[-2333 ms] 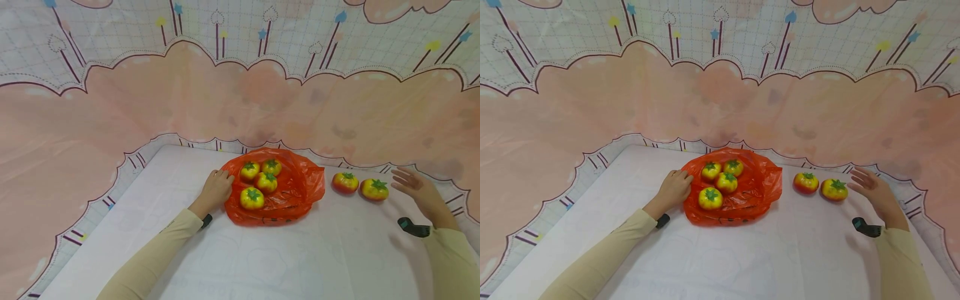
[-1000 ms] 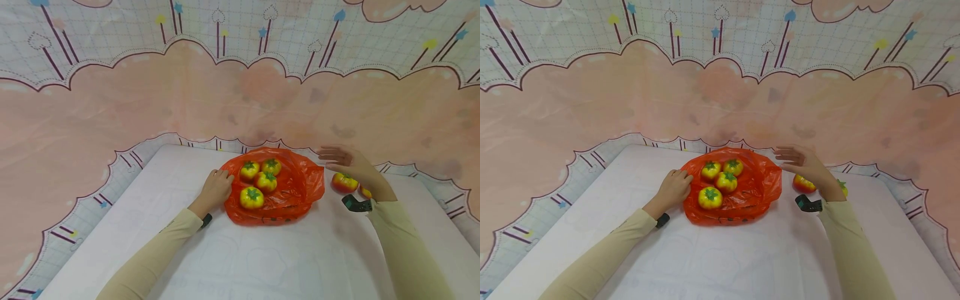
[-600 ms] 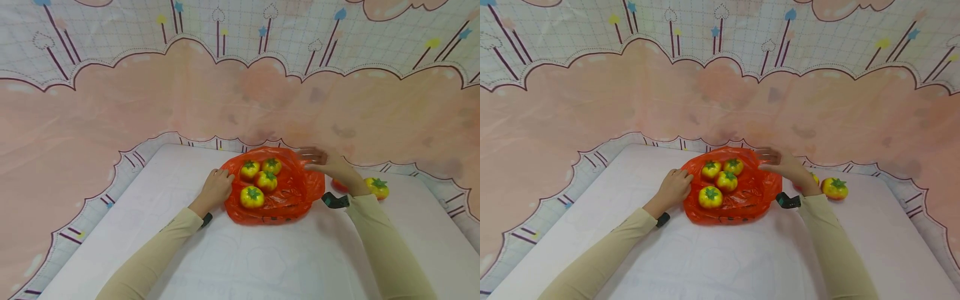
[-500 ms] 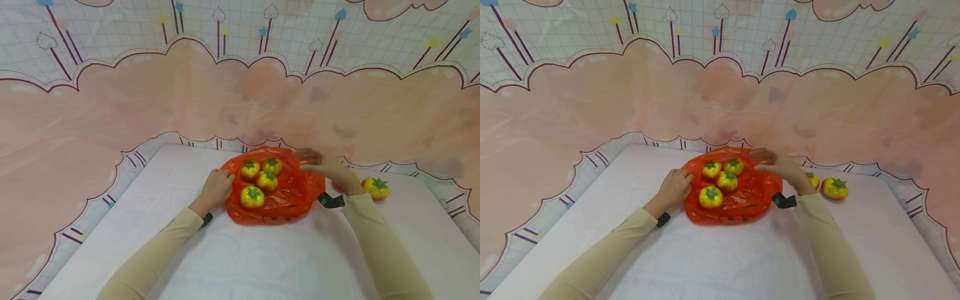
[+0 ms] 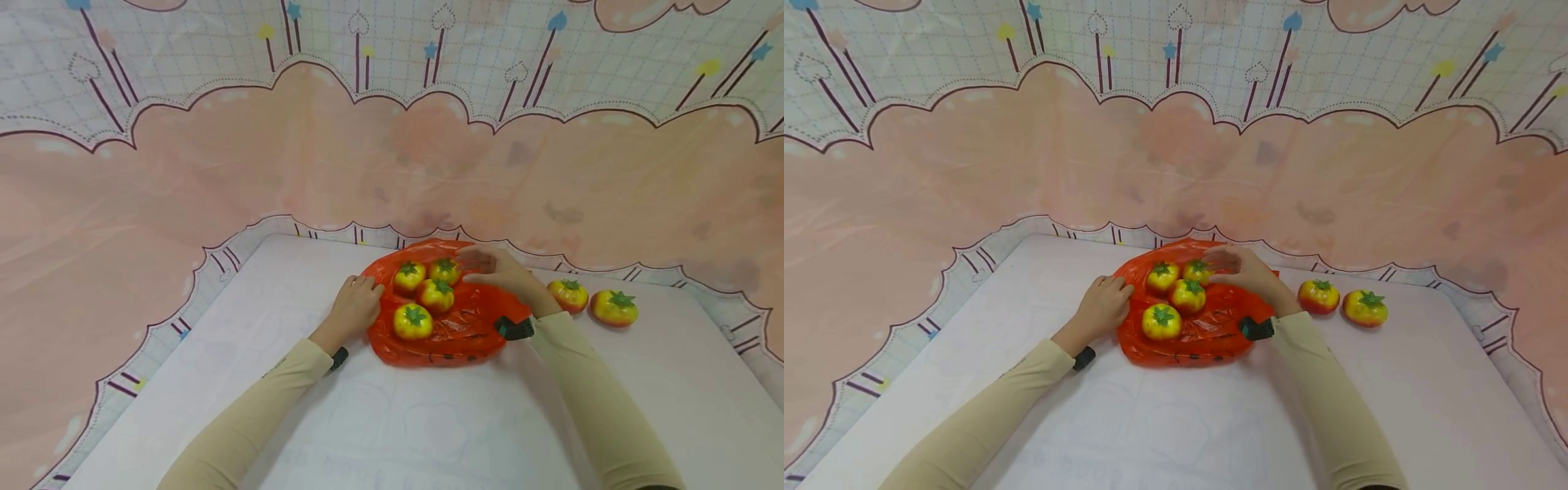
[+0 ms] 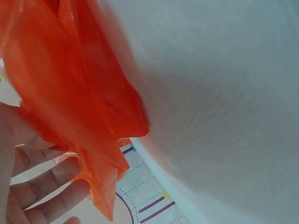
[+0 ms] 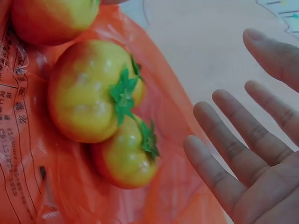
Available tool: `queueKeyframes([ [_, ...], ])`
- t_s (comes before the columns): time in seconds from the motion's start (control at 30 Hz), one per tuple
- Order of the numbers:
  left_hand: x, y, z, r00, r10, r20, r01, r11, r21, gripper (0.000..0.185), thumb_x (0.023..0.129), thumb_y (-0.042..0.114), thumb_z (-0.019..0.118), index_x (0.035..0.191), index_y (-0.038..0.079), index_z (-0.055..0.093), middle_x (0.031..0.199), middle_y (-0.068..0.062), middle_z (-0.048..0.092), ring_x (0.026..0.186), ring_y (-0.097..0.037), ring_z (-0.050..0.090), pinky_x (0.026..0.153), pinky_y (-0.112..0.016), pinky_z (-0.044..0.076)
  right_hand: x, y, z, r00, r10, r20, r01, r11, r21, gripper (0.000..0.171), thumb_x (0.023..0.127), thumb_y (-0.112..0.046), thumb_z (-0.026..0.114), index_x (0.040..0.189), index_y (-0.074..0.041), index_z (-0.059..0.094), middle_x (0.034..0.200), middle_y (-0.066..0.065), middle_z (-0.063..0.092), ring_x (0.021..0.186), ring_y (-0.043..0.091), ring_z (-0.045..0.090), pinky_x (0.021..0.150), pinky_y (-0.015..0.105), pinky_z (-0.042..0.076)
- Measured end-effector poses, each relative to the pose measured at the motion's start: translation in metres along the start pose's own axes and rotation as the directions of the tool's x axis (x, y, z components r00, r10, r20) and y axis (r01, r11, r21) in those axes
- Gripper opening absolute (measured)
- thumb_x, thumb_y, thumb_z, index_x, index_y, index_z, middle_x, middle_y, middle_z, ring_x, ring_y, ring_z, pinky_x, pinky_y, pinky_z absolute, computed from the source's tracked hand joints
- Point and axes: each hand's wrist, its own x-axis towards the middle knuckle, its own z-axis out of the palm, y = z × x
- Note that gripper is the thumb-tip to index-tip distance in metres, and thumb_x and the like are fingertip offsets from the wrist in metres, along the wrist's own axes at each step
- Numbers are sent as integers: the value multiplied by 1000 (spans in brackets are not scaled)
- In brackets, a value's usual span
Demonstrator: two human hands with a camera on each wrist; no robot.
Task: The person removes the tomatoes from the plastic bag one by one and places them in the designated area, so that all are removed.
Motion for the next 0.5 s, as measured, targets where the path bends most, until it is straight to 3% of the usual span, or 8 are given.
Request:
queueKeyframes([
  [0.2, 1, 0, 0, 1000, -1, 1, 1, 1000, 3, 17, 85, 15, 61, 99, 7, 64, 95, -11, 62, 94, -27, 58, 90, -42, 47, 8, 5, 7, 999, 45, -1, -45, 999, 15, 51, 88, -10, 63, 133, 3, 44, 135, 26, 48, 123, 42, 49, 100, 45, 45],
  [0.5, 1, 0, 0, 1000, -1, 2, 1, 1000, 17, 17, 85, 15, 61, 99, 7, 64, 95, -10, 63, 93, -27, 58, 89, -41, 47, 15, 13, 16, 995, 97, -11, -97, 995, 37, 48, 88, -5, 61, 133, 3, 45, 135, 24, 49, 125, 38, 49, 96, 40, 49],
])
